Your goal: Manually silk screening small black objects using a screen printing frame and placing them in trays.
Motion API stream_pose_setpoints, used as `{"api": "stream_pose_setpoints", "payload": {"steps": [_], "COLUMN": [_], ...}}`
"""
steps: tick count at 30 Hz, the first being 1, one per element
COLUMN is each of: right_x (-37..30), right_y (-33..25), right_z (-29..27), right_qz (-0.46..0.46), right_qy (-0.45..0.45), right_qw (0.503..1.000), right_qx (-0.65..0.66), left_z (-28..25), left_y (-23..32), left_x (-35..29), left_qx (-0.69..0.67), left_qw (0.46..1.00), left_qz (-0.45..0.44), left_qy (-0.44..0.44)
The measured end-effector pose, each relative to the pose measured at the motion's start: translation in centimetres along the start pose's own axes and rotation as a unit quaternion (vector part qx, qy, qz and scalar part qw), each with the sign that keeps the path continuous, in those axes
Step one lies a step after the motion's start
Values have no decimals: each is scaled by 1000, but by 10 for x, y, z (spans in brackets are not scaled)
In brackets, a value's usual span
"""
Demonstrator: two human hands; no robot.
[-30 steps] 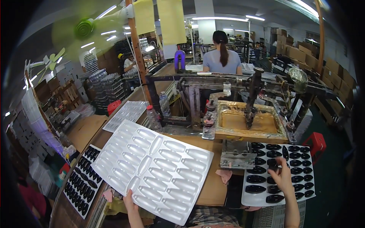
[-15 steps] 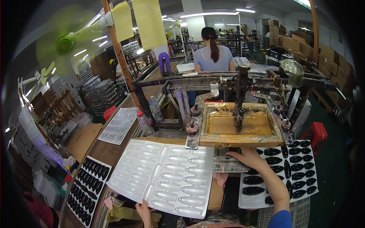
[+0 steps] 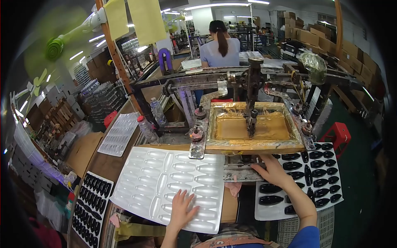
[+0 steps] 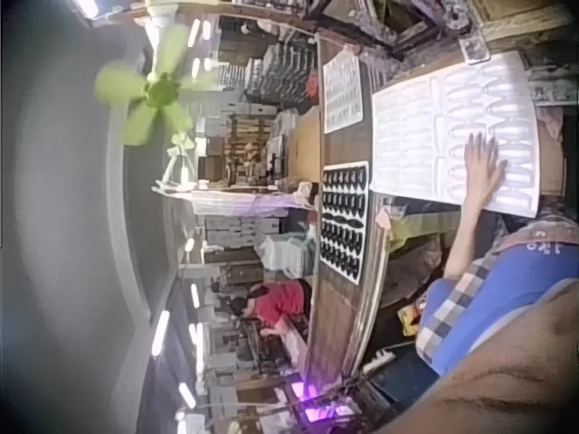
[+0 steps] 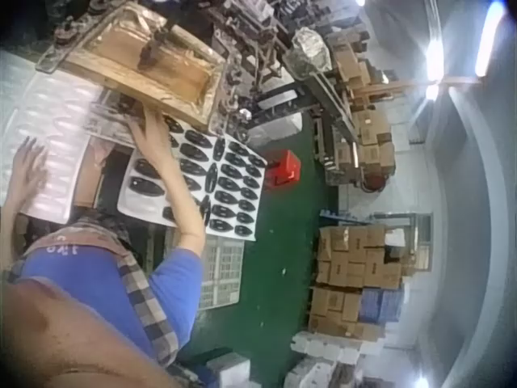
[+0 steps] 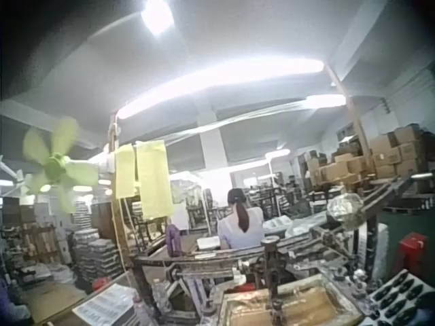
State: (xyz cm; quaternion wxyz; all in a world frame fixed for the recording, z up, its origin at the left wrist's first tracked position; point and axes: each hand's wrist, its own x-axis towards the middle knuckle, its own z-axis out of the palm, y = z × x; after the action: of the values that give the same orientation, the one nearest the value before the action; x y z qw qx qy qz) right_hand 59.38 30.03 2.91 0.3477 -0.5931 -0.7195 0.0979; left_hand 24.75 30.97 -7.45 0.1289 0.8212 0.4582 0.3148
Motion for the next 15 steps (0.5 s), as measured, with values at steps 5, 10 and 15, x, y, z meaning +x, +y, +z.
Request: {"api": "stream_pose_setpoints", "payload": {"steps": [5,10,15], "right_x": [-40,-95,-128], "right_y": [-6,0,13], "right_z": [-30,-34,-13], "right_qz": [-12,121,138], "right_qy": [94,-69,-185], "right_qw": [995,990,963], "right_qx": [6,-19,-140], "left_z": [27,35,42], "left_y": [-13,-10,-9], "left_x": [9,19,24], "left_qx": [44,41,54], "left_qw": [987,990,995], "left_qz": [0,-10,0], "left_qy": [-156,-132,-86]}}
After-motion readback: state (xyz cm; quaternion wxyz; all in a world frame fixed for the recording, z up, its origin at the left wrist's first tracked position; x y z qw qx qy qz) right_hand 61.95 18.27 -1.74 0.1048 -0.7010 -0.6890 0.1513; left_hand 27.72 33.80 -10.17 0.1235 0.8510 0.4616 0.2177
